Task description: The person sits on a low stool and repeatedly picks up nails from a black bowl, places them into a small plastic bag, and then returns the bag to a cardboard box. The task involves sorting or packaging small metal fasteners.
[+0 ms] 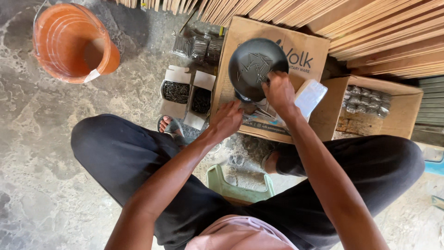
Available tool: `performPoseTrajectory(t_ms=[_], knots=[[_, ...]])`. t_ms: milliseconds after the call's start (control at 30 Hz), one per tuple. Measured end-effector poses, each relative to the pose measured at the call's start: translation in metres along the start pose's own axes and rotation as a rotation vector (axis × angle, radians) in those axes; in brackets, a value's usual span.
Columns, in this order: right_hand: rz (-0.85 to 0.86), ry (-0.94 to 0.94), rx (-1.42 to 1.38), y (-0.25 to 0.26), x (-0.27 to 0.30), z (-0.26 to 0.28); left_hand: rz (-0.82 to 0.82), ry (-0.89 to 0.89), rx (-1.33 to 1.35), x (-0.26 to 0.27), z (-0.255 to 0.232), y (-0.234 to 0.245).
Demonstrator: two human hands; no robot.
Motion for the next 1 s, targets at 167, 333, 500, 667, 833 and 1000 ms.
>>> performPoseTrajectory(t_ms=[167,333,500,667,833,1000], knots=[[-0.092,-0.01,0.073,-0.008,-0.017,0.013,0.01,0.008,-0.074,-0.004,0.002,-0.009],[-0.065,-0.067,0.072,-0.061,-0.036,-0.027,0.045,0.021,-0.068,-0.003,0.002,-0.012],[0.036,-0.064,0.123,-0.052,-0.038,-0.008,0.084,0.016,-0.063,-0.006,0.0,0.006],[0.072,-0.11,0.004,-0.042,-0.036,-0.014,0.084,0.017,-0.069,-0.005,0.001,-0.005],[0.036,-0.073,-0.186,0.003,-0.021,0.009,0.101,0.002,-0.053,-0.004,0.0,0.001],[0.114,-0.004,-0.429,0.026,0.003,0.024,0.099,0.07,0.11,-0.002,0.008,-0.001]])
Point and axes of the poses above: each hand's wrist, its own x-axis away from the middle knuckle, its own y-axis out of the back of the hand, z = x × y, the point moved 10 cm from there along -x, towards the middle knuckle, and after that the axes turned 10 degrees about -x, right-handed, at the moved point
